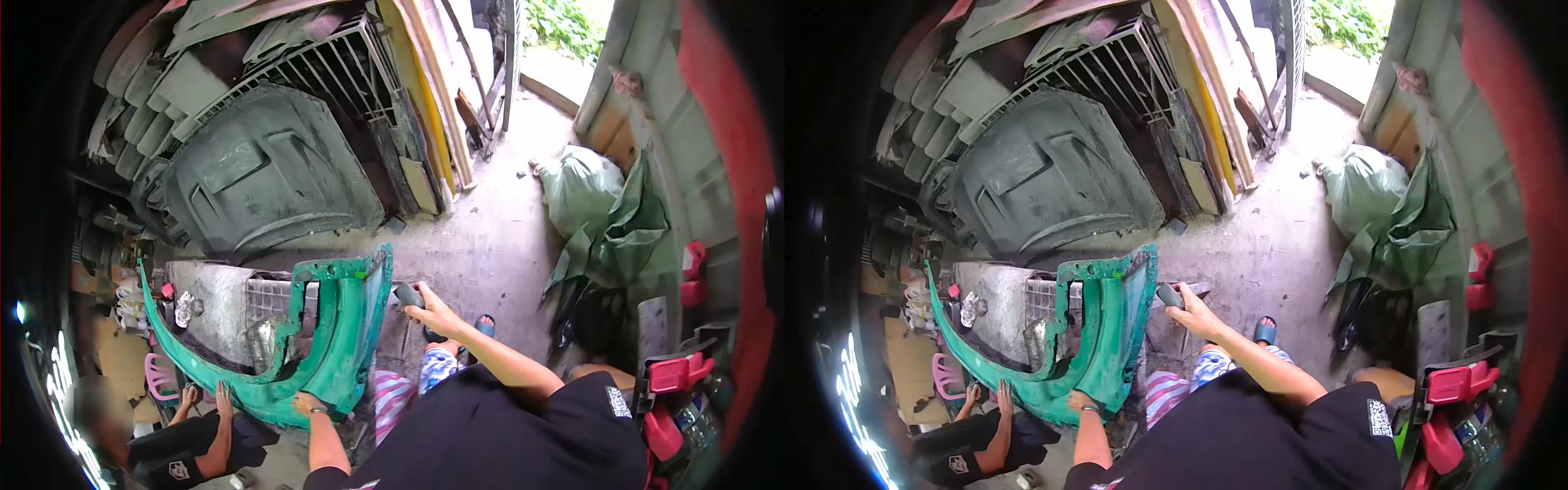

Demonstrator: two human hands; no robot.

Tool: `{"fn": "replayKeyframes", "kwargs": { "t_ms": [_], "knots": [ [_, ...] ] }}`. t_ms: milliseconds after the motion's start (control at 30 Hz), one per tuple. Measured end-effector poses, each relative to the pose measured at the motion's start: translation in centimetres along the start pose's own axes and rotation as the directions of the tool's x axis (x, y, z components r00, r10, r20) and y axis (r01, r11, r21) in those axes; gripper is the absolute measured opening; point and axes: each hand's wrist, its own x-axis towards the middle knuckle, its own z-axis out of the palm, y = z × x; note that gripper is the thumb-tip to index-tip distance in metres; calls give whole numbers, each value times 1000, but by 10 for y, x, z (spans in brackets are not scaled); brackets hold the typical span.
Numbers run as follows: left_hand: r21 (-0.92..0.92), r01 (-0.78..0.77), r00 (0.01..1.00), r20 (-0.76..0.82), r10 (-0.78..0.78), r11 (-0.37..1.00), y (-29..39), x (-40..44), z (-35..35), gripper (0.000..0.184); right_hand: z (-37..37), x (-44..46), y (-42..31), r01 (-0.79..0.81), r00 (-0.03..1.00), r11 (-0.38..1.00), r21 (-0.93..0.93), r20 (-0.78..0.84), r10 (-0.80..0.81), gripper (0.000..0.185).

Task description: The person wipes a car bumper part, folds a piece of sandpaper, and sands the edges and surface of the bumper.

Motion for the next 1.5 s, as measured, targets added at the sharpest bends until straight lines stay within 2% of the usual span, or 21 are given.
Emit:
{"fn": "replayKeyframes", "kwargs": {
  "t_ms": [100, 167, 200, 233, 300, 367, 433, 467, 533, 567, 633, 867, 1000, 1067, 1100, 1167, 1233, 1300, 1367, 1433, 1500],
  "knots": [
    [5, -11, 1000, 20, 11, 1000, 12, 2, -6, 62, 8, -5, -8, -101, 994, 990, 99, 45, 97, 43],
    [-27, 30, 999, 28, -29, 999, 2, -2, -6, 61, 12, -9, -14, -284, 947, 829, 482, 6, 321, 48],
    [-40, -2, 1000, 9, 2, 999, 3, -4, -5, 61, 15, -9, -20, -317, 920, 826, 466, -60, 387, 51],
    [-52, -37, 999, -11, 36, 998, 2, -2, -4, 60, 10, -9, -27, -322, 930, 824, 465, -9, 368, 46],
    [-57, 11, 999, -34, -13, 998, 1, 2, 0, 61, 3, 2, -23, 0, 996, 988, 154, 89, -14, 41],
    [-49, 28, 999, -37, -30, 998, 0, 3, 4, 61, 6, 2, -28, -18, 997, 980, 197, 80, 3, 36],
    [-31, 7, 998, -67, -9, 1000, 0, 2, 6, 61, 13, 2, -43, 146, 989, 982, 117, -16, -145, 33],
    [-33, 7, 998, -66, -10, 999, 0, 2, 6, 61, 14, 4, -40, 147, 989, 982, 114, -15, -147, 33],
    [-38, 6, 999, -47, -8, 999, -1, 5, 7, 61, 17, 8, -36, 21, 998, 943, 333, 51, -40, 28],
    [-39, 1, 999, -45, -3, 999, -1, 7, 6, 61, 17, 9, -34, 25, 998, 943, 332, 46, -43, 28],
    [-63, 49, 999, -10, -49, 997, 1, 7, 5, 62, 20, 10, -38, -114, 992, 756, 645, 26, 127, 28],
    [-62, 69, 998, 9, -68, 996, 6, -6, 1, 63, 26, 10, -35, -158, 980, 730, 665, 16, 198, 23],
    [-16, 22, 1000, 13, -22, 1000, 3, -2, 1, 63, 26, 12, -18, -74, 997, 769, 635, 17, 81, 23],
    [17, 6, 1000, 10, -7, 1000, 4, 1, 2, 64, 27, 12, -17, 54, 996, 961, 272, -77, -34, 26],
    [-6, 14, 1000, -1, -14, 1000, 8, -9, -2, 64, 28, 11, -21, 60, 996, 959, 277, -83, -38, 26],
    [-21, 7, 1000, -11, -7, 1000, 11, -17, -5, 64, 29, 7, -34, 197, 976, 969, 149, -127, -179, 37],
    [-5, -11, 1000, -25, 10, 1000, 11, -18, -7, 62, 29, 11, -18, 213, 966, 969, 125, -175, -190, 36],
    [4, -13, 1000, -17, 13, 1000, 12, -20, -10, 61, 28, 13, -11, 153, 972, 987, 55, -190, -140, 30],
    [4, -9, 1000, -19, 9, 1000, 11, -18, -8, 61, 41, 15, -8, 218, 945, 971, 96, -270, -185, 27],
    [8, -88, 996, 6, 88, 996, 4, -12, -7, 60, 53, 17, -8, 289, 908, 947, 142, -353, -224, 24],
    [-11, -161, 987, 24, 161, 987, -4, 4, -3, 59, 62, 22, -7, 336, 830, 931, -144, -422, -365, 20]
  ]
}}
